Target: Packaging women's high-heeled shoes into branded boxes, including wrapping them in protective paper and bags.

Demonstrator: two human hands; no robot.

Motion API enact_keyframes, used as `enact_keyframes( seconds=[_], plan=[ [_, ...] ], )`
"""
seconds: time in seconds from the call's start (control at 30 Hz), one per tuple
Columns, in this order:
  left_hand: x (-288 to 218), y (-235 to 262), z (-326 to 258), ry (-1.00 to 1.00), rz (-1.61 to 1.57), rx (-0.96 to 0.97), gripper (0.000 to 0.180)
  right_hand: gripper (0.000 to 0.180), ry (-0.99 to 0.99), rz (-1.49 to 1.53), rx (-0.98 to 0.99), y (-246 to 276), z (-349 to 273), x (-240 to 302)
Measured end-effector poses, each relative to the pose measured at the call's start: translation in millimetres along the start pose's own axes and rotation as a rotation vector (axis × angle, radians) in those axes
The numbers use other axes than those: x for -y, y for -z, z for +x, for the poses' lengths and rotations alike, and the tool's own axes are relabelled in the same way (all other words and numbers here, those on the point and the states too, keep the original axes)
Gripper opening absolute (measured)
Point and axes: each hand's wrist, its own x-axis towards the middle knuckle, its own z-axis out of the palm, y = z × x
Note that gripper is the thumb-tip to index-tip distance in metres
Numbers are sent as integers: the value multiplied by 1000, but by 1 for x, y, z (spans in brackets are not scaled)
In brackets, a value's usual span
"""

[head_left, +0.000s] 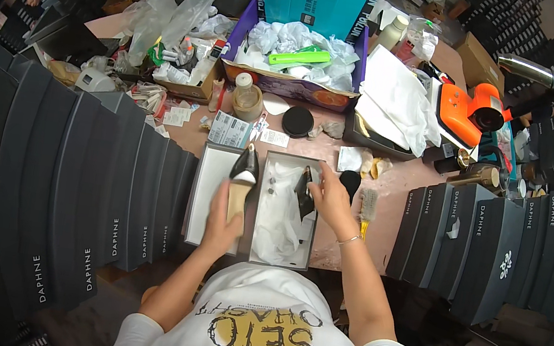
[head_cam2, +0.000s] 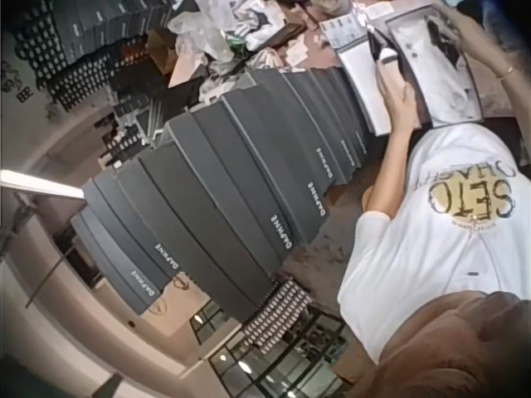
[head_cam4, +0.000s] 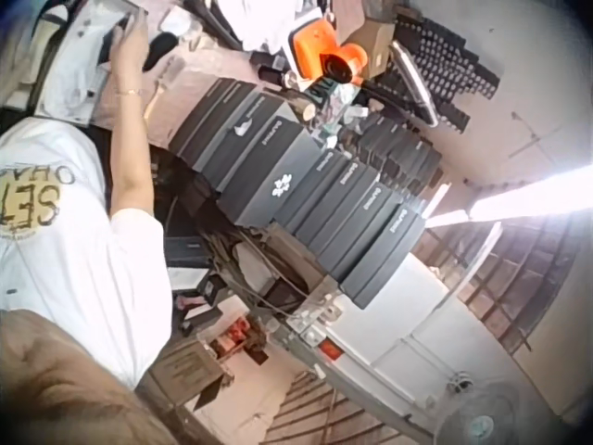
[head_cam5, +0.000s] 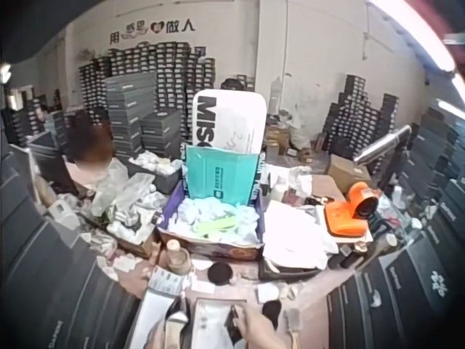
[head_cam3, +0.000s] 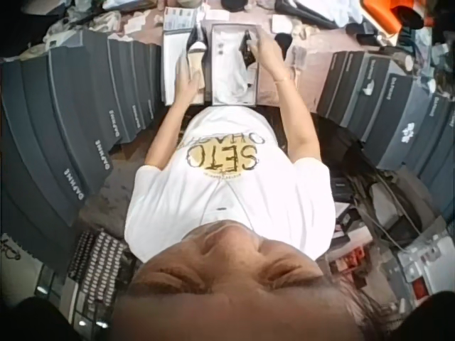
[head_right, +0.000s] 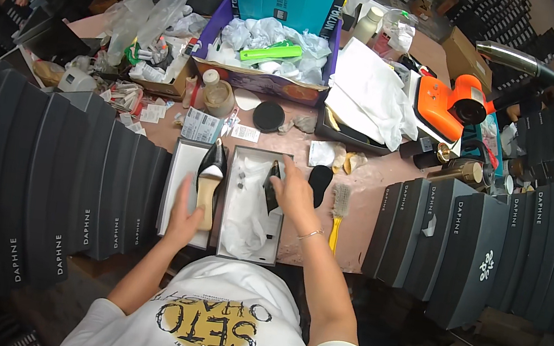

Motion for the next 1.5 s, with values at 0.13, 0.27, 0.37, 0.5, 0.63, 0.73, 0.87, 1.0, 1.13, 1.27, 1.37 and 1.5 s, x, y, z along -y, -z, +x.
enact_keyframes(
  seconds=[0.13, 0.27, 0.37, 0.5, 0.63, 0.73, 0.87, 1.0, 1.13, 1.27, 1.37, 1.5],
  plan=[
    [10, -72, -11, -273, 339, 631, 58, 76, 26, -602, 24, -44, 3, -18],
    [22, -83, -33, -142, 588, 1030, 53, 78, 55, -604, -98, -57, -9, -27],
    [43, -82, -34, -55, 187, 893, 46, 81, 47, -316, -187, -37, -43, -11],
    [28, -66, -13, 344, 40, 847, 32, 70, 67, 474, -351, 7, -56, -20],
    [49, -77, -7, 230, 145, 928, 31, 65, -206, 1031, -204, 43, -52, -39],
    [50, -87, -13, 106, 165, 906, 34, 81, 68, 453, -78, 26, -41, -36],
    [54, -96, -22, -98, 168, 932, 38, 100, 165, -142, -74, -52, -34, -21],
    [57, -91, -33, -160, 342, 1028, 33, 93, -54, -393, -98, -90, -13, -31],
    [60, -100, -39, -170, 730, 1152, 27, 38, -164, -85, -208, -68, 2, -37],
    [56, -100, -28, -55, 520, 1082, 27, 32, -125, 212, -131, 5, -7, -8],
    [32, -81, -14, 91, -86, 658, 31, 40, -87, 490, -141, 10, -14, -9],
    [11, -79, -6, 271, -661, 336, 39, 41, -209, 751, -24, -18, -33, 17]
  ],
)
